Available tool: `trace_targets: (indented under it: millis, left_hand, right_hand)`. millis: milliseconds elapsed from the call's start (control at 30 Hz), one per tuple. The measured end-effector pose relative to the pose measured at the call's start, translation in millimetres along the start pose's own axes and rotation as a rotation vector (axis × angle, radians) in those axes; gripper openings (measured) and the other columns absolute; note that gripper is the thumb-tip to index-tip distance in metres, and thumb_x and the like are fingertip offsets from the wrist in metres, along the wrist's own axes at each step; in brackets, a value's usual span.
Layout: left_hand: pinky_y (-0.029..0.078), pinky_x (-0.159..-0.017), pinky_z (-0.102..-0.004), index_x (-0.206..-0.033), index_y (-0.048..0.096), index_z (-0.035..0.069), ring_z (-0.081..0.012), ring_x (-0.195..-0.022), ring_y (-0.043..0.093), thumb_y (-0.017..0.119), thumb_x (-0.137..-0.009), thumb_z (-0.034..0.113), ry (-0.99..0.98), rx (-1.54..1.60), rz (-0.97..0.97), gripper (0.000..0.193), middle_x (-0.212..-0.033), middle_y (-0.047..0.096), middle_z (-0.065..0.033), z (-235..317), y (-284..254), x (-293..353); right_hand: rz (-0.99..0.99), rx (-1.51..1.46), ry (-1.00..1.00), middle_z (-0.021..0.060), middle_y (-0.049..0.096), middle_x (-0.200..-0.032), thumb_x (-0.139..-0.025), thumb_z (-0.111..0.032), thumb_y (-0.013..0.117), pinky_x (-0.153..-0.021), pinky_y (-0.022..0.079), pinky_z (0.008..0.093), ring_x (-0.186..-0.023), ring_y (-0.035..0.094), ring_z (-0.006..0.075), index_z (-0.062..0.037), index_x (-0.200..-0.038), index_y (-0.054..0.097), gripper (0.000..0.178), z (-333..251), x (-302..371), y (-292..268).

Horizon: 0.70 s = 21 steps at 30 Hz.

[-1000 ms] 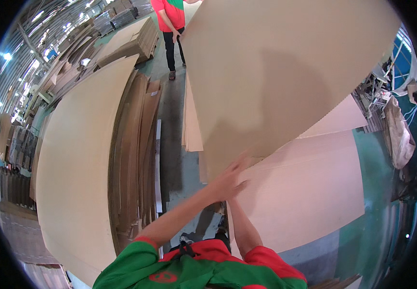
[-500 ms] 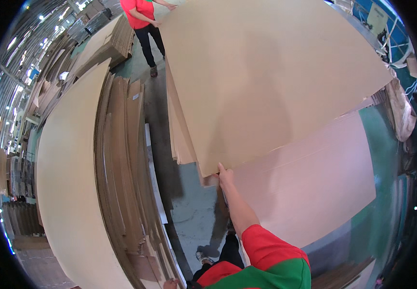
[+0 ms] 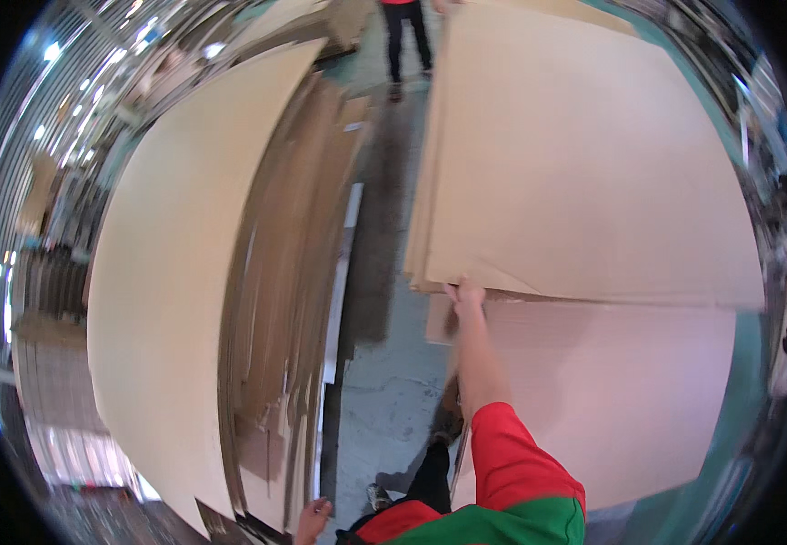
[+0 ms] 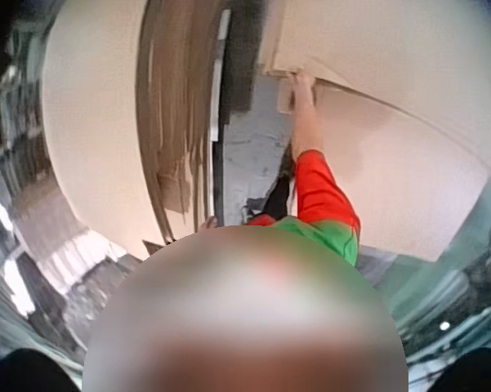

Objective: The person walks through a warehouse and repeatedly picks up large cardboard sheets from a stack, carries them a short distance, and places them onto another stack. The person handles the sheets by hand and continues the cycle throughout the clip.

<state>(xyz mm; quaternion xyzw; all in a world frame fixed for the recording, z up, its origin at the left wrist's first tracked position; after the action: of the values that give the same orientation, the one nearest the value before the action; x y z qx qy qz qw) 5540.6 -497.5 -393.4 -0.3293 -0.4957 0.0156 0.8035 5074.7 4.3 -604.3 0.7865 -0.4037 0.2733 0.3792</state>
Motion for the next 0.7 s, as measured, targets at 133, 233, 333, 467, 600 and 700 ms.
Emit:
trace_targets:
  millis: [133, 233, 333, 467, 600, 700]
  left_hand:
    - [0.051, -0.079, -0.0414, -0.117, 0.062, 0.003, -0.032, -0.09, 0.067, 0.058, -0.09, 0.043, 0.022, -0.271, 0.077, 0.048, -0.095, 0.07, -0.0165, -43, -11, 19]
    - [0.05, -0.081, -0.0422, -0.106, 0.067, 0.003, -0.0352, -0.093, 0.066, 0.059, -0.089, 0.042, -0.048, -0.052, 0.257, 0.043, -0.096, 0.068, -0.0205, -69, -31, 35]
    - [0.049, -0.076, -0.0436, -0.094, 0.068, 0.001, -0.0375, -0.089, 0.066, 0.059, -0.089, 0.034, 0.019, -0.006, 0.654, 0.034, -0.087, 0.066, -0.024, -77, -68, 52]
    - [0.049, -0.07, -0.0436, -0.095, 0.065, -0.002, -0.0383, -0.078, 0.064, 0.058, -0.092, 0.029, 0.099, 0.069, 1.156, 0.031, -0.084, 0.066, -0.0219, -99, -139, 72]
    - [0.044, -0.092, -0.0431, -0.113, 0.058, -0.004, -0.0393, -0.107, 0.056, 0.062, -0.09, 0.034, -0.019, 0.182, 1.39, 0.045, -0.112, 0.06, -0.0241, -164, -209, 55]
    - [0.043, -0.096, -0.0433, -0.12, 0.055, -0.006, -0.0381, -0.11, 0.057, 0.066, -0.083, 0.052, -0.242, 0.476, 1.277, 0.07, -0.115, 0.06, -0.0253, -223, -243, 14]
  right_hand:
    - [-0.082, 0.156, 0.112, 0.0174, 0.058, -0.103, -0.091, -0.001, 0.05, -0.063, 0.063, 0.0369, -0.079, 0.065, 0.0297, 0.0022, -0.119, 0.044, 0.03, 26, 5, -17]
    - [-0.214, 0.404, 0.061, 0.0126, 0.06, -0.087, -0.094, -0.008, 0.05, -0.067, 0.061, 0.0391, -0.075, 0.064, 0.0261, 0.0016, -0.099, 0.055, 0.012, 52, 44, -31]
    - [-0.392, 0.571, 0.128, 0.0098, 0.059, -0.082, -0.091, -0.01, 0.053, -0.07, 0.06, 0.0413, -0.073, 0.063, 0.0248, -0.0027, -0.096, 0.056, 0.01, 89, 104, -56]
    - [-0.416, 0.729, 0.352, 0.0109, 0.058, -0.086, -0.092, -0.009, 0.047, -0.065, 0.059, 0.0402, -0.075, 0.062, 0.0259, -0.0018, -0.106, 0.052, 0.017, 164, 198, -113]
    - [-0.628, 1.094, 0.441, 0.014, 0.066, -0.091, -0.094, -0.02, 0.057, -0.064, 0.057, 0.0382, -0.076, 0.067, 0.0259, 0.0004, -0.113, 0.052, 0.029, 245, 301, -146]
    - [-0.815, 1.188, 0.49, 0.0143, 0.066, -0.099, -0.093, -0.026, 0.062, -0.07, 0.054, 0.0372, -0.081, 0.066, 0.0252, -0.0013, -0.115, 0.053, 0.035, 314, 396, -143]
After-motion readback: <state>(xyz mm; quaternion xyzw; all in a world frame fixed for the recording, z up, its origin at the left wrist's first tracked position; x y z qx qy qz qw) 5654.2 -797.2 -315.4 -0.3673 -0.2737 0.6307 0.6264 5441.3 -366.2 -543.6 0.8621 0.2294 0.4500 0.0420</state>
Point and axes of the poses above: each hand's wrist, its own x-axis away from the middle knuckle, its own y-axis out of the palm, z = x × y, the point moved 2 cm from there along -x, towards the middle knuckle
